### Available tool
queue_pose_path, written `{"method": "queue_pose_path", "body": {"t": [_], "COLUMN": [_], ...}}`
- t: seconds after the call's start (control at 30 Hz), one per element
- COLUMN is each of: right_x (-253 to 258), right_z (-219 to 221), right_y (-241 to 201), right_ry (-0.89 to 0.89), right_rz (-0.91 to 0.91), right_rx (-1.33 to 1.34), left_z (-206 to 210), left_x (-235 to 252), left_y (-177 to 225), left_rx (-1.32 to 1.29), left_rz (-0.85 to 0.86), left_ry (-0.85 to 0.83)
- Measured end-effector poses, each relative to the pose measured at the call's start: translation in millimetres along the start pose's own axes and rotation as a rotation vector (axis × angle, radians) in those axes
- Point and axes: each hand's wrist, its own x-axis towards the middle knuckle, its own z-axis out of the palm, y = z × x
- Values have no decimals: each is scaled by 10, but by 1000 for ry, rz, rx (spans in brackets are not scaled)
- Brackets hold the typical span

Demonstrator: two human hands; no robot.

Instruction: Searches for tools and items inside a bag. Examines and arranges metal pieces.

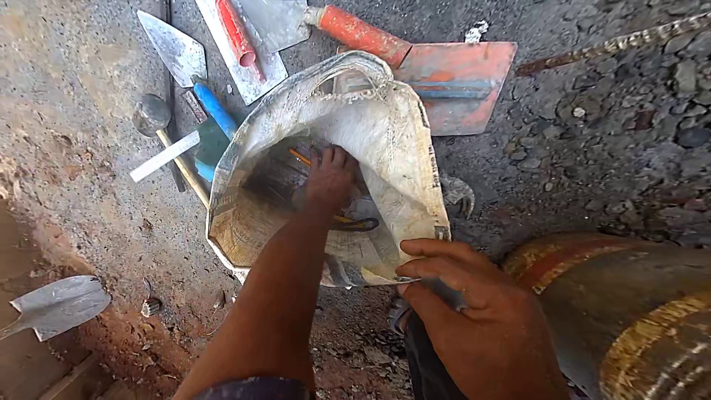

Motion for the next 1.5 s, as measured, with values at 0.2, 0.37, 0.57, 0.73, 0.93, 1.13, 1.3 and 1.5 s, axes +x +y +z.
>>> {"method": "queue_pose_path", "body": {"t": [0.2,0.37,0.57,0.73,0.93,1.13,1.3,1.5], "right_x": [33,60,101,124,125,110,116,93], "right_z": [-50,-46,-41,-72,-134,-173,-156,-207], "right_y": [-8,-70,-68,-38,-14,11,-2,19], "right_ry": [12,-21,-80,-83,-146,-234,-250,-261], "right_rz": [12,26,35,24,9,-1,-21,-10], "right_rx": [9,-4,-18,-12,-46,-93,-100,-126], "left_z": [-462,-793,-1275,-2129,-2292,-1684,-1618,-509], "left_x": [-518,-831,-1064,-1652,-1601,-1679,-1771,-757], "left_y": [-628,-1227,-1269,-1245,-1800,-1856,-882,-691], "left_rx": [-359,-554,-929,-1446,-1658,-1531,-1056,-273], "left_rz": [-35,-365,-522,-312,-700,-1020,-386,-195], "left_ry": [52,23,-234,112,797,754,512,-467]}}
